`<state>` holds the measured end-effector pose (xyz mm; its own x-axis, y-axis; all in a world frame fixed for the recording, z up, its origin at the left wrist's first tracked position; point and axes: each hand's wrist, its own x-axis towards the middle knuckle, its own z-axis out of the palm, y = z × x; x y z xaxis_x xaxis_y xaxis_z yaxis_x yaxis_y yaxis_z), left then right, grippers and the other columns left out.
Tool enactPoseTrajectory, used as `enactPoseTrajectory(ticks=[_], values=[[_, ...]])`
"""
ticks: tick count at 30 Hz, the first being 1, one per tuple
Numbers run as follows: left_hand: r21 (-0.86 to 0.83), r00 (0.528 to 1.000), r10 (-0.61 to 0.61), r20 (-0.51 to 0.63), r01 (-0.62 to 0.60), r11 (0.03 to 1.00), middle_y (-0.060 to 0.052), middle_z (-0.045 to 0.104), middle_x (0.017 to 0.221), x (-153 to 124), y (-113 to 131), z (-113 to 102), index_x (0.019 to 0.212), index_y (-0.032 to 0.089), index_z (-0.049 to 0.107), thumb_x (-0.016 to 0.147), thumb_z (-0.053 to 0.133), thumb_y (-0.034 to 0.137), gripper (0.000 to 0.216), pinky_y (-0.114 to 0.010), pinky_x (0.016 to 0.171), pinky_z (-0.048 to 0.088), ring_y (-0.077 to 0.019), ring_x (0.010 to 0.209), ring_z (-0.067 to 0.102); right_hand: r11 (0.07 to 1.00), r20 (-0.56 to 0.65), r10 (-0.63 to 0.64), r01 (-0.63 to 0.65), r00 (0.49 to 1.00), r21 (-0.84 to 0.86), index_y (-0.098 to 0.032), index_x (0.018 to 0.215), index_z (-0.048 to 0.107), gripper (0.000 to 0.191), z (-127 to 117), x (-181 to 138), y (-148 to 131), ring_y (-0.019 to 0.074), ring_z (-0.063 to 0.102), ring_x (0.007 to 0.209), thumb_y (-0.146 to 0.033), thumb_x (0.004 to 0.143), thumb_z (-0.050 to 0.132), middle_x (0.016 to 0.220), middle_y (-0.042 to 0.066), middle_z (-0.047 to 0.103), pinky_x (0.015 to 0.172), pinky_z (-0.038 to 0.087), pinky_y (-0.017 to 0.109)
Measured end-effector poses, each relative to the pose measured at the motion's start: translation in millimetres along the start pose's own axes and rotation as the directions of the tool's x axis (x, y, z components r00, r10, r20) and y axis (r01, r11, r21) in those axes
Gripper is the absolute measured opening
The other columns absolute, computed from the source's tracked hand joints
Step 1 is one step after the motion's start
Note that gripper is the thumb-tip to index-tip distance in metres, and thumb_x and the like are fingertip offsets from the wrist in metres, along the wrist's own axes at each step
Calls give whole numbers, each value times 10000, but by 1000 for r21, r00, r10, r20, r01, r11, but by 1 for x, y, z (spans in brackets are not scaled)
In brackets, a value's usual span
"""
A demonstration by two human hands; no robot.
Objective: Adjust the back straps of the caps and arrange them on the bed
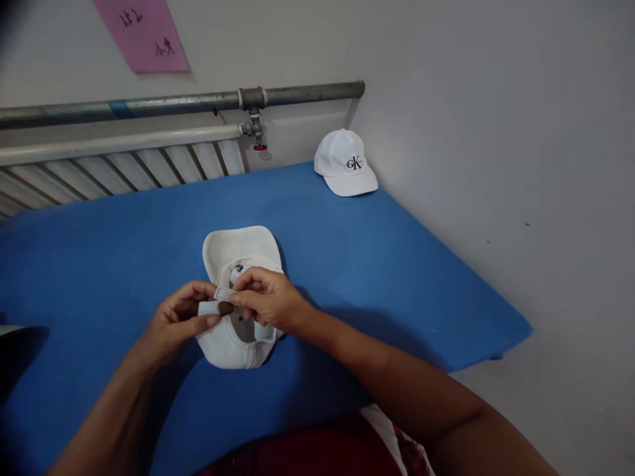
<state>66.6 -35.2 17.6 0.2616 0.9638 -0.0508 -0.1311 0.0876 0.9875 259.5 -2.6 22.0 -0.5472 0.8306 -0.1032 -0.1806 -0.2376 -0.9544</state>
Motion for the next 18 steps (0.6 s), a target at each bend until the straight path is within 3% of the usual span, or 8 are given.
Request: enactPoseTrajectory(ticks=[5,10,18], values=[[17,1000,25,-14,-25,1000,4,676,855,1,-1,4,912,223,670,677,791,172,269,-227,694,500,-127,776,618,996,5,-9,9,1000,92,-171,811,557,210,-1,1,4,35,420,336,-310,741,699,492,-80,563,337,317,147],[208,982,175,-76,-156,966,-8,673,868,2,-3,8,876,228,682,713,763,184,187,-278,777,491,-157,840,614,982,-47,-1,10,999,190,-175,785,550,199,7,2,7,47,439,348,-308,734,690,479,-72,560,330,326,149],[488,934,356,-20,-302,819,2,665,860,-2,-1,15,905,257,657,710,766,183,236,-284,726,472,-168,808,614,968,-87,42,-19,995,250,-175,807,539,243,10,0,4,45,440,329,-309,705,714,504,-76,568,318,326,150]])
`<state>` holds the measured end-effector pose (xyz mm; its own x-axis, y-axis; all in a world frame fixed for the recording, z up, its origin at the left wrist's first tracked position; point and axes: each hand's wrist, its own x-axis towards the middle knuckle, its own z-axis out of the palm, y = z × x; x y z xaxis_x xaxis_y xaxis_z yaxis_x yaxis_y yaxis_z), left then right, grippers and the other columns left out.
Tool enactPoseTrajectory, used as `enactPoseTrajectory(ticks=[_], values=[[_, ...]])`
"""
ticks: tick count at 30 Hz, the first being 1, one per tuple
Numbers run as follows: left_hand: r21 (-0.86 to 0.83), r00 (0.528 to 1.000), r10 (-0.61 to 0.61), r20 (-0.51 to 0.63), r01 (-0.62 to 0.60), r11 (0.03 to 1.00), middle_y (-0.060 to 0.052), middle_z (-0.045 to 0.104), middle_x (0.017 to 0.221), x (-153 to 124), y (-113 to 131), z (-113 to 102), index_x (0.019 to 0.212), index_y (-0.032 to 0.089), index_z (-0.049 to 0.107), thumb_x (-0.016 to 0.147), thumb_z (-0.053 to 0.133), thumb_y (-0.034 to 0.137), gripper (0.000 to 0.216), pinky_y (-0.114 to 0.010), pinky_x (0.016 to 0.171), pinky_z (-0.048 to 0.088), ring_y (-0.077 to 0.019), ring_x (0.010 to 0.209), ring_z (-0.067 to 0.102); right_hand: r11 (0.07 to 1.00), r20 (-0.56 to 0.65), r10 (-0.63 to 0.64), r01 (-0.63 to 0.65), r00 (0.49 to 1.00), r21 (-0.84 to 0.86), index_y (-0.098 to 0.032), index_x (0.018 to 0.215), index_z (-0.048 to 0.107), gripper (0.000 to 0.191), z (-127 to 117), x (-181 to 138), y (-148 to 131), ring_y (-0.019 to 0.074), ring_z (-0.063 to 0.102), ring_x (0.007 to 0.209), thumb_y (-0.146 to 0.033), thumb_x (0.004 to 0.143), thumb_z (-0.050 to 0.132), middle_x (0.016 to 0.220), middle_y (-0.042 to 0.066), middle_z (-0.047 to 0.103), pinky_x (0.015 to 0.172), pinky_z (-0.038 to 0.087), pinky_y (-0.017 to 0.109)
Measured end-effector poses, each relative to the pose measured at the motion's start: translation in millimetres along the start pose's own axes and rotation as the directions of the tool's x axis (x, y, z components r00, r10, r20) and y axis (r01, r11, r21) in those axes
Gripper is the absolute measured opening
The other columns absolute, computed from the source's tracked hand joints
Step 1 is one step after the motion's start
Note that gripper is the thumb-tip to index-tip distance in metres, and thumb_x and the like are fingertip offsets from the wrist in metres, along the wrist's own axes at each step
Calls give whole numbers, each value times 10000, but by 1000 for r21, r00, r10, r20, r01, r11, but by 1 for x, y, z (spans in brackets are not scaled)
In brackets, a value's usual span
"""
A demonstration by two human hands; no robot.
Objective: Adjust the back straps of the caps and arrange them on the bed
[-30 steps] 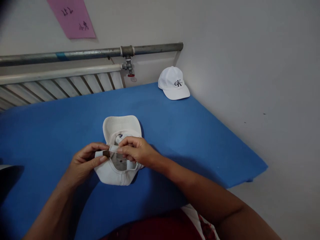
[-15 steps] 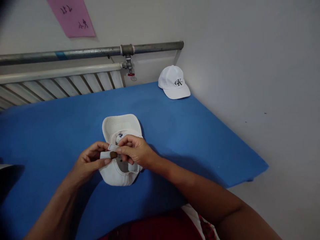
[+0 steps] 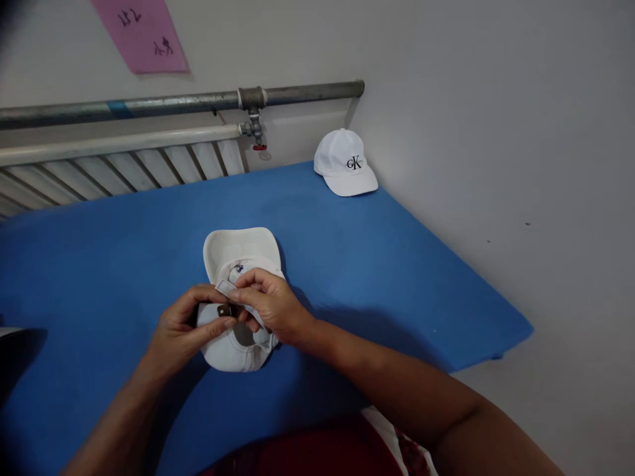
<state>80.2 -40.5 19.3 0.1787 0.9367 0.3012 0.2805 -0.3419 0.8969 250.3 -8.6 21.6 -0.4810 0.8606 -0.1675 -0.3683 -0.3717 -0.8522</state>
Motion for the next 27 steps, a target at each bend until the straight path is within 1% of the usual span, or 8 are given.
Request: enactPoseTrajectory(ticks=[3,7,10,15,19,22,25,27], values=[[32,999,5,-53,-4,999,0,668,853,0,2,2,899,255,653,733,746,195,200,-291,717,473,-170,796,617,1000,7,27,-26,1000,-14,-177,821,530,230,-1,0,0,54,452,325,-311,724,691,488,-69,572,321,329,151],[38,995,-46,-93,50,998,18,655,781,-1,2,2,861,253,639,718,756,205,191,-269,624,455,-147,687,591,999,10,5,-5,1000,-35,-178,813,528,217,-2,-1,1,52,463,338,-306,729,683,495,-71,564,328,340,148],[22,994,-55,-89,57,998,14,658,774,-1,1,2,843,251,646,720,751,199,169,-275,623,459,-153,686,593,999,-8,-20,20,1000,-45,-178,809,534,217,-1,-2,2,53,479,364,-302,728,692,513,-71,563,338,359,148],[-4,996,-78,-31,78,997,-5,681,803,1,2,1,857,249,677,751,714,188,128,-298,675,477,-178,754,618,998,-8,-51,50,999,-43,-182,814,530,201,-1,-4,0,50,473,361,-284,736,685,503,-79,560,350,369,153],[-12,996,-81,-21,81,997,-14,696,828,2,3,0,882,246,699,738,710,176,160,-312,711,484,-192,790,630,996,-5,-65,64,998,-58,-181,812,527,203,-1,-4,1,53,470,351,-285,734,683,495,-77,569,343,360,154],[0,995,-99,-5,99,995,-6,693,824,1,5,0,883,240,687,700,748,189,199,-289,676,481,-175,748,626,996,-12,-62,61,998,-67,-181,815,526,213,-2,-3,1,55,476,345,-291,729,686,496,-73,580,347,360,156],[34,992,-124,-15,124,992,5,683,800,1,5,1,879,238,664,685,770,217,222,-265,622,467,-157,699,613,996,-14,-57,56,998,-75,-180,806,526,211,-2,-3,1,54,475,338,-295,728,685,490,-73,578,347,363,155],[52,994,-106,-20,107,993,2,685,803,1,6,2,882,236,658,687,770,220,225,-270,632,471,-163,709,621,996,-15,-53,52,998,-71,-181,814,527,215,-1,-3,0,56,478,341,-297,728,687,493,-75,577,347,367,155]])
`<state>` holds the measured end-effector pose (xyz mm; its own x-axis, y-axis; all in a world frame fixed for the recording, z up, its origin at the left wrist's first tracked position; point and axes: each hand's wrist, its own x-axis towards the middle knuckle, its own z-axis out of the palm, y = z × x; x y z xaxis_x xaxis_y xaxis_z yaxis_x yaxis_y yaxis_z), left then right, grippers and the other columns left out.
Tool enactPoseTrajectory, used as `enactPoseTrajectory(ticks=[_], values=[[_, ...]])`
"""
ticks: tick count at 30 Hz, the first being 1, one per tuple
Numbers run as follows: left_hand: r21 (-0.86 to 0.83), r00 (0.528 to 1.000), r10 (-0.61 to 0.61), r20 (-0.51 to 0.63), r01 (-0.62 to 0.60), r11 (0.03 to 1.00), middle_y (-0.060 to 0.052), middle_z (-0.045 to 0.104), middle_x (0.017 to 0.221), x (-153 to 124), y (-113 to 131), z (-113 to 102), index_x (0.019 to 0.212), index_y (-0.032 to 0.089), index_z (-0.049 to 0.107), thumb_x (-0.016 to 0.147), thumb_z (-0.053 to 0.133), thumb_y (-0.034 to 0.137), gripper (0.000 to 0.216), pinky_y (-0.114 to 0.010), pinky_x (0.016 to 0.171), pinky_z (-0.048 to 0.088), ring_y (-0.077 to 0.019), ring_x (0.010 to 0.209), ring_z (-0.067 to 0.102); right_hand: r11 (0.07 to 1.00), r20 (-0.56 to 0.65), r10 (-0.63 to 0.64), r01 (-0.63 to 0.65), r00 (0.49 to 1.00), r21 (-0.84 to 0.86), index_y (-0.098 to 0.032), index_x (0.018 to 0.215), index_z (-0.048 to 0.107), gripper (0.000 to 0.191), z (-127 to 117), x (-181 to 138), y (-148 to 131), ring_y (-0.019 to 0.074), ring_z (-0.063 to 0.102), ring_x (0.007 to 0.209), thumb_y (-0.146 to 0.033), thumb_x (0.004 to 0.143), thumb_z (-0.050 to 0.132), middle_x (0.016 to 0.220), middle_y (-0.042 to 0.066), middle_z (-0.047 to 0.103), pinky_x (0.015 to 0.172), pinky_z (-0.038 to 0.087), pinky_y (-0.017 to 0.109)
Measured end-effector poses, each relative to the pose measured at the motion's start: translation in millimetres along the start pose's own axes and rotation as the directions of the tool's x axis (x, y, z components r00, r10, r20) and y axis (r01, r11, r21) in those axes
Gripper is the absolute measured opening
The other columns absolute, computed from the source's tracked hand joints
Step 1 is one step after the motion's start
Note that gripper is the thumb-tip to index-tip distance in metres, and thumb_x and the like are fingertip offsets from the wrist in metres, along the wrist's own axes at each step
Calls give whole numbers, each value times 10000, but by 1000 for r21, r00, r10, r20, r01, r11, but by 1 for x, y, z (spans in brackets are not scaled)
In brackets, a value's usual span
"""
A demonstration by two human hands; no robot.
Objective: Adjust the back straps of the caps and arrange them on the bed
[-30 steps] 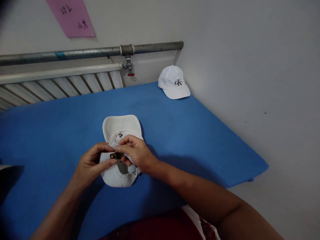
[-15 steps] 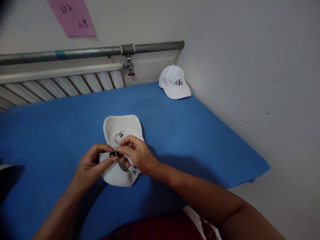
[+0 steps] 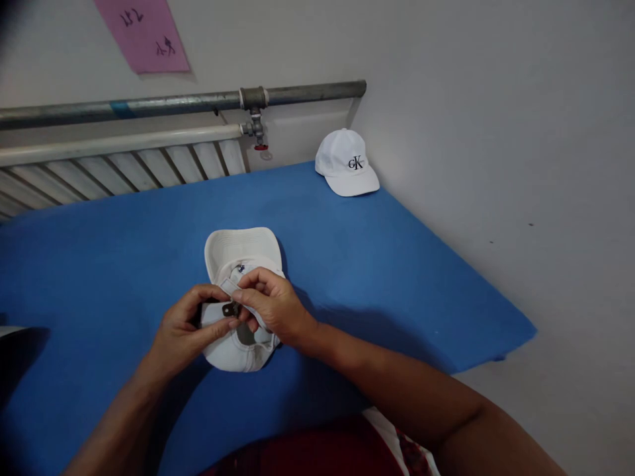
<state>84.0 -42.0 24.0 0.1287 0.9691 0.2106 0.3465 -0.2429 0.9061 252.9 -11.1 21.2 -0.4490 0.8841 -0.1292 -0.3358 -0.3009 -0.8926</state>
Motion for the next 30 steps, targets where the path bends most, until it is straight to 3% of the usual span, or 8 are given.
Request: enactPoseTrajectory(ticks=[7,12,14,17,21,25,30], values=[[39,984,176,25,-176,984,-17,690,845,1,-1,1,951,260,690,737,717,146,245,-306,722,479,-182,780,629,999,10,-33,33,999,-5,-181,814,518,225,-1,0,-1,57,487,357,-314,736,682,522,-69,587,369,373,164],[32,972,229,59,-232,972,-10,704,828,2,-1,0,973,267,700,747,707,126,267,-294,722,479,-172,766,630,999,11,-20,21,1000,-30,-183,830,521,210,-4,2,1,71,531,399,-317,758,666,578,-48,617,354,314,156],[3,982,184,30,-185,983,-10,704,838,1,-2,-1,955,258,703,732,721,135,256,-288,728,479,-168,771,629,999,6,3,-3,1000,-33,-185,849,525,221,-5,3,1,77,537,407,-325,760,671,599,-41,628,341,290,154],[-150,997,3,-76,-14,989,1,698,856,0,-8,-3,926,253,695,711,748,171,236,-260,718,478,-149,769,619,1000,26,6,-6,1000,2,-186,869,529,236,-8,3,-1,71,506,375,-323,754,683,572,-48,618,347,314,163],[-467,959,-229,-167,128,875,27,684,820,2,-16,-4,863,243,686,676,767,192,211,-206,658,473,-111,715,597,993,96,67,-76,993,92,-182,855,544,220,-8,4,-3,46,434,333,-288,744,701,508,-79,556,330,316,155],[-642,935,-324,-140,163,749,33,684,800,7,-15,-2,836,232,685,647,762,194,208,-194,612,477,-97,658,595,979,133,124,-143,983,143,-154,778,574,211,-6,5,-1,40,459,357,-252,684,736,574,-55,573,297,295,146],[-711,920,-384,-84,215,670,18,680,668,10,-12,-1,790,208,694,584,794,249,232,-195,545,470,-100,559,578,943,107,216,-236,971,235,-155,781,572,268,-6,8,-1,36,459,360,-234,626,775,598,-50,587,286,271,132]])
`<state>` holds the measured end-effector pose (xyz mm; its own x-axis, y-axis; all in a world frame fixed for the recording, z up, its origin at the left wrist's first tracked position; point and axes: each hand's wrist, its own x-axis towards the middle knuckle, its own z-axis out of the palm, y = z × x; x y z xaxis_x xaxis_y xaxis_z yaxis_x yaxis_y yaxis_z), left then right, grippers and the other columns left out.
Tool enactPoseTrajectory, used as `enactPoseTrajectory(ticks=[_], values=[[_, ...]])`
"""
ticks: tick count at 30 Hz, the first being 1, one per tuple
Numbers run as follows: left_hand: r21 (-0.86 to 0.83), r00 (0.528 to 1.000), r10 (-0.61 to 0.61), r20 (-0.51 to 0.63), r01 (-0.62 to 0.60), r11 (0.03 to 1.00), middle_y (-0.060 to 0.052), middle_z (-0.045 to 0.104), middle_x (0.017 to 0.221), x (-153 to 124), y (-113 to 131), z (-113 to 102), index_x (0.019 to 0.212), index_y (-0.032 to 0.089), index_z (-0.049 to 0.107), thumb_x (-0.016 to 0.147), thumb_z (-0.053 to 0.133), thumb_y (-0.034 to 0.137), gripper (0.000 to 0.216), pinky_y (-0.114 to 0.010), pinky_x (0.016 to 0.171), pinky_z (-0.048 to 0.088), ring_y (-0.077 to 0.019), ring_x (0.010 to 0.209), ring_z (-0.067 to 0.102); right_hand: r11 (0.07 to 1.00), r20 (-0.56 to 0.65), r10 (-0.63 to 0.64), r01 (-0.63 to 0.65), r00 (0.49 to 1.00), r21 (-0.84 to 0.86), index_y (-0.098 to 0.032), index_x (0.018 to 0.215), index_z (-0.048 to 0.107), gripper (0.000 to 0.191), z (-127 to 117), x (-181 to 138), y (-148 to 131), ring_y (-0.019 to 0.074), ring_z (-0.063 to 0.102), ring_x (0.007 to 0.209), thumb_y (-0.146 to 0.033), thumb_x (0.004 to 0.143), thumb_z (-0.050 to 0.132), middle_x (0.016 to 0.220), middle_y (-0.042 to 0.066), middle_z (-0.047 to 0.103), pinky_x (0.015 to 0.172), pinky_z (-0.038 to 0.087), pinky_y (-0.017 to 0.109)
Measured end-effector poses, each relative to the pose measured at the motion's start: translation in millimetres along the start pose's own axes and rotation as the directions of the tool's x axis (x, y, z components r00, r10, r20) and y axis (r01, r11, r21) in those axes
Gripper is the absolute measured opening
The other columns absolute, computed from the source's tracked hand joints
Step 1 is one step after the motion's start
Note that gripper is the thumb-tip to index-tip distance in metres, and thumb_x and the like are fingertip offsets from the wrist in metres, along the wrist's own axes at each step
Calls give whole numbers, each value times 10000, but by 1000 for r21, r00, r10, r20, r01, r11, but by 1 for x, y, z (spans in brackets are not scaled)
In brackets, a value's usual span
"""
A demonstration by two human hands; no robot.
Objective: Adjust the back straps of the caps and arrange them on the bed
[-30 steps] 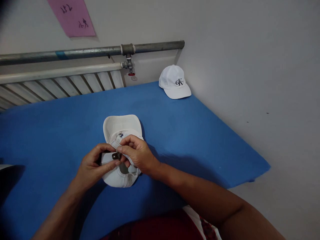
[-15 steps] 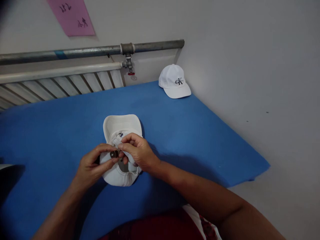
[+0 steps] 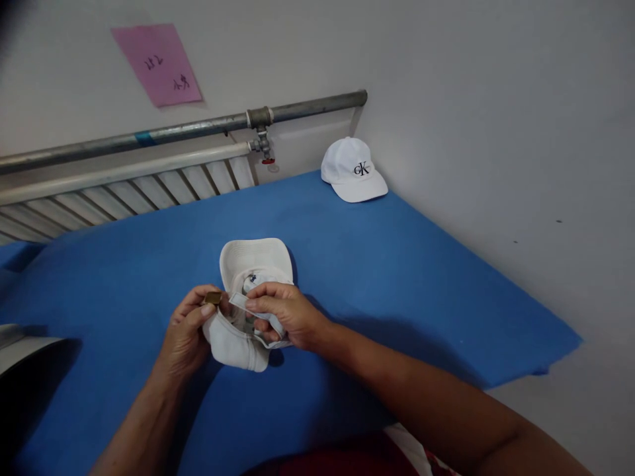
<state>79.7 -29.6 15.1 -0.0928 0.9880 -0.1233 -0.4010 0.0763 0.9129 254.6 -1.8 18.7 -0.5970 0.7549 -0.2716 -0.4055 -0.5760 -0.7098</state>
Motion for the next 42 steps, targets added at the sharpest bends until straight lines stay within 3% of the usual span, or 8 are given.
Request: enactPoseTrajectory(ticks=[12,25,35,42], values=[[-38,993,-37,113,41,998,4,701,742,-1,-2,0,797,223,741,573,821,260,241,-206,598,517,-118,614,630,995,83,95,-97,992,27,-152,758,587,242,2,-2,-4,35,452,365,-225,626,778,615,-34,605,290,251,135],[-22,989,-42,145,45,999,1,699,734,-2,-1,2,795,234,752,560,836,272,252,-219,624,544,-132,638,652,980,97,185,-190,978,50,-160,768,558,288,2,-2,-5,39,456,368,-193,599,789,596,-36,601,314,259,132],[18,991,-41,130,39,999,-2,696,735,0,-2,-1,797,236,763,559,833,262,249,-204,613,526,-120,631,630,996,56,87,-88,995,19,-153,737,577,236,4,-3,-2,34,435,351,-208,602,763,591,-38,602,295,242,141],[88,994,-18,106,9,996,3,694,782,-1,-4,-3,803,235,765,568,832,257,245,-187,618,506,-114,671,619,993,11,105,-104,994,-53,-153,766,580,204,7,-4,0,37,450,383,-216,648,733,611,-26,601,311,244,136]])
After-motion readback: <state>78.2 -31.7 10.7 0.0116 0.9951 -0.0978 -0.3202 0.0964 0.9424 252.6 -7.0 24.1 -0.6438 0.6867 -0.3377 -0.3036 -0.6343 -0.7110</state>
